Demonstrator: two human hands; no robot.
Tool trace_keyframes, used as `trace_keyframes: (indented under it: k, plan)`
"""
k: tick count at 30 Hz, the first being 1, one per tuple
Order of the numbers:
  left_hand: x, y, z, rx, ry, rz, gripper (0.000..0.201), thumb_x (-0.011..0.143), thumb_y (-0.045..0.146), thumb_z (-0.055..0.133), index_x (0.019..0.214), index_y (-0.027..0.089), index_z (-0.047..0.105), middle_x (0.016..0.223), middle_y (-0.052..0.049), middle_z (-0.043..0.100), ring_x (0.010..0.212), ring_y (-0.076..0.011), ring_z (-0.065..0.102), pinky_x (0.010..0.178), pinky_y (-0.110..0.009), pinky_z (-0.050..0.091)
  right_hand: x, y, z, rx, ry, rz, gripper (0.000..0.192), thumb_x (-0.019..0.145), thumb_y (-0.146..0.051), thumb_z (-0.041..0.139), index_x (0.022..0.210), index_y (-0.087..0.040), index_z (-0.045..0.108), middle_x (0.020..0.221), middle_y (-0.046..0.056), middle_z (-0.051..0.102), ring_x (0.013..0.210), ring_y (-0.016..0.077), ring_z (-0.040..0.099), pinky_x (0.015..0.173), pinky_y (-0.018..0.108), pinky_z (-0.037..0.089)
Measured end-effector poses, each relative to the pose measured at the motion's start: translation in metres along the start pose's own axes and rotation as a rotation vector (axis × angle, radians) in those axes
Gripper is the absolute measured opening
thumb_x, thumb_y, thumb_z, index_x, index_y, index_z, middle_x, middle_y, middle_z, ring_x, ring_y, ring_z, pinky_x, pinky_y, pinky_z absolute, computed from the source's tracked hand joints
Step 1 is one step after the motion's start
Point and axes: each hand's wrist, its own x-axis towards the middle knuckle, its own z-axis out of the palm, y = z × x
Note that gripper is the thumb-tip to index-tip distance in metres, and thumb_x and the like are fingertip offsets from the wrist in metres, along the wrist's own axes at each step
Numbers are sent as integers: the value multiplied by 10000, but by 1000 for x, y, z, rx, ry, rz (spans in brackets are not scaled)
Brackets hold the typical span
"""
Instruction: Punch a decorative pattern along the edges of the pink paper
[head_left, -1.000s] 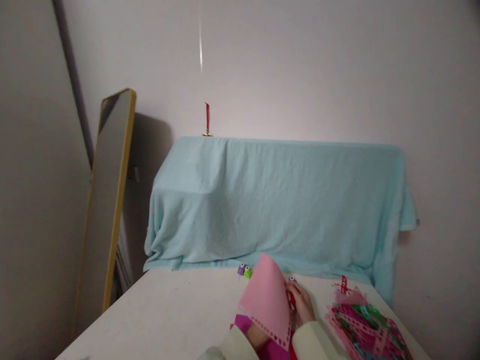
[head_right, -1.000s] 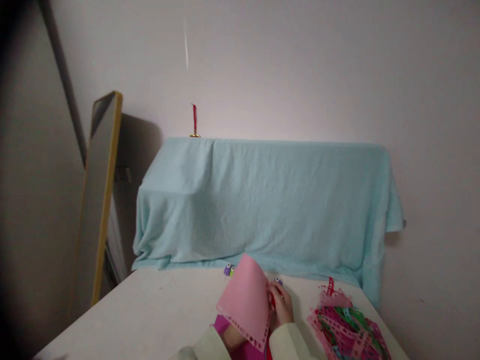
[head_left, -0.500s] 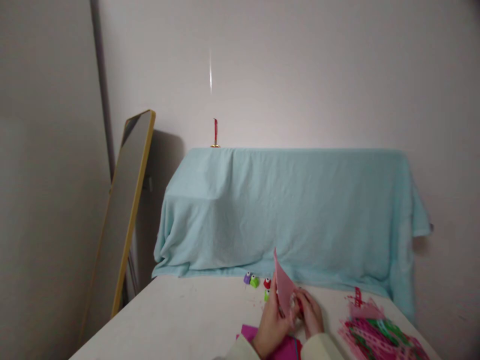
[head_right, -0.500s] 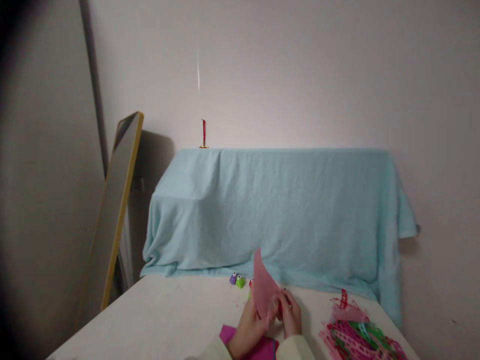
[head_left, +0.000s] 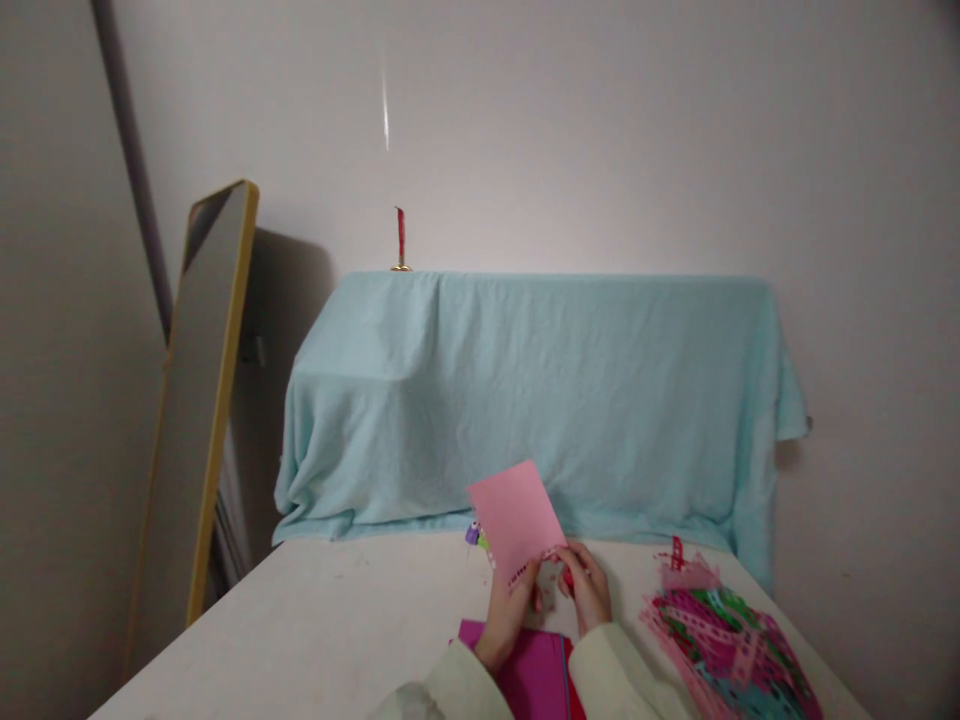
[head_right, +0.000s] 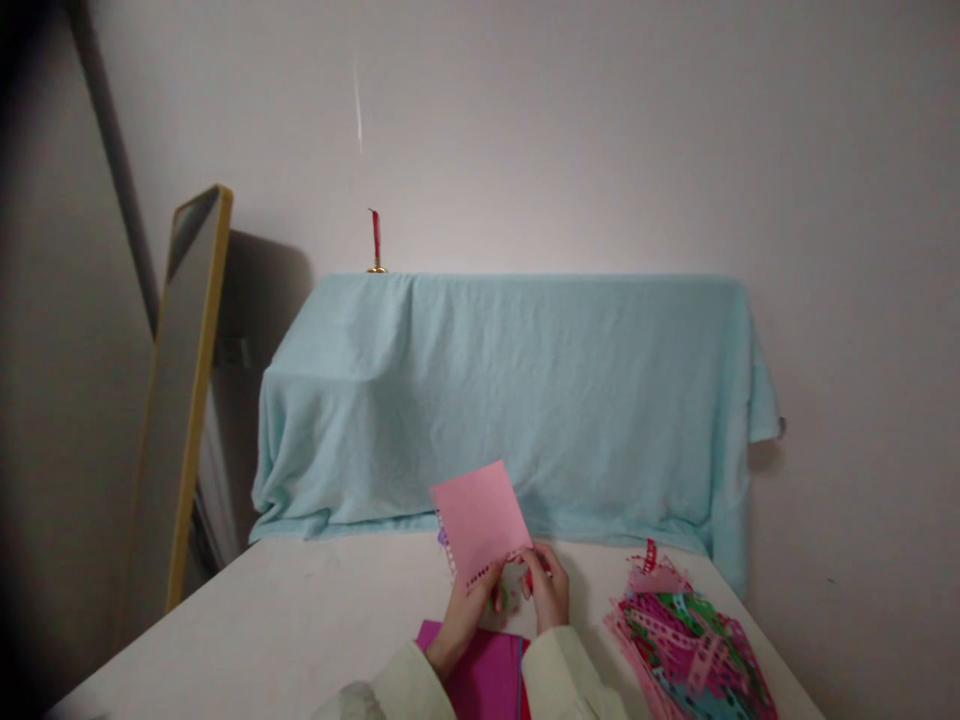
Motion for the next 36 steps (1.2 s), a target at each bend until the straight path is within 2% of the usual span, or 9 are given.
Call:
trace_keyframes:
  k: [6,13,21,27,33,36]
  plan:
    - [5,-4,-3,-20,47,17,522,822,575,455,526,151,527,402,16,465,416,-113,459,499,-236,367,0,-1,3,56,-47,4,220,738,-378,638,770,-160,633,670,10,611,360,43,358,350,198,234]
    - [9,-8,-4,-48,62,4,530,806,612,447,738,118,625,420,34,456,391,-96,419,451,-214,310,4,7,1,52,-55,60,251,744,-406,615,768,-156,626,591,-16,562,328,47,356,326,193,203]
    - [10,-10,-4,-14,53,33,523,821,607,425,735,129,619,422,40,443,399,-97,415,453,-216,313,6,8,-1,74,-62,133,295,724,-442,605,774,-153,633,539,-20,557,310,52,355,321,198,195]
    - [7,-6,-3,-26,33,31,537,823,615,412,833,126,634,438,45,443,407,-94,405,464,-215,314,1,2,1,50,-74,123,247,699,-406,664,738,-166,622,572,-26,550,346,48,356,341,205,191]
    - [5,-1,1,-52,66,7,513,799,619,453,640,144,565,413,37,436,404,-96,408,454,-221,315,-5,-5,7,-35,-67,129,284,638,-419,726,702,-162,624,523,-40,500,362,55,331,351,216,186]
    - [5,-2,1,-62,72,-7,512,786,626,467,616,150,548,413,39,429,399,-95,397,445,-226,308,-6,-6,8,-52,-75,117,292,640,-426,727,707,-161,623,513,-40,491,373,60,332,355,215,187]
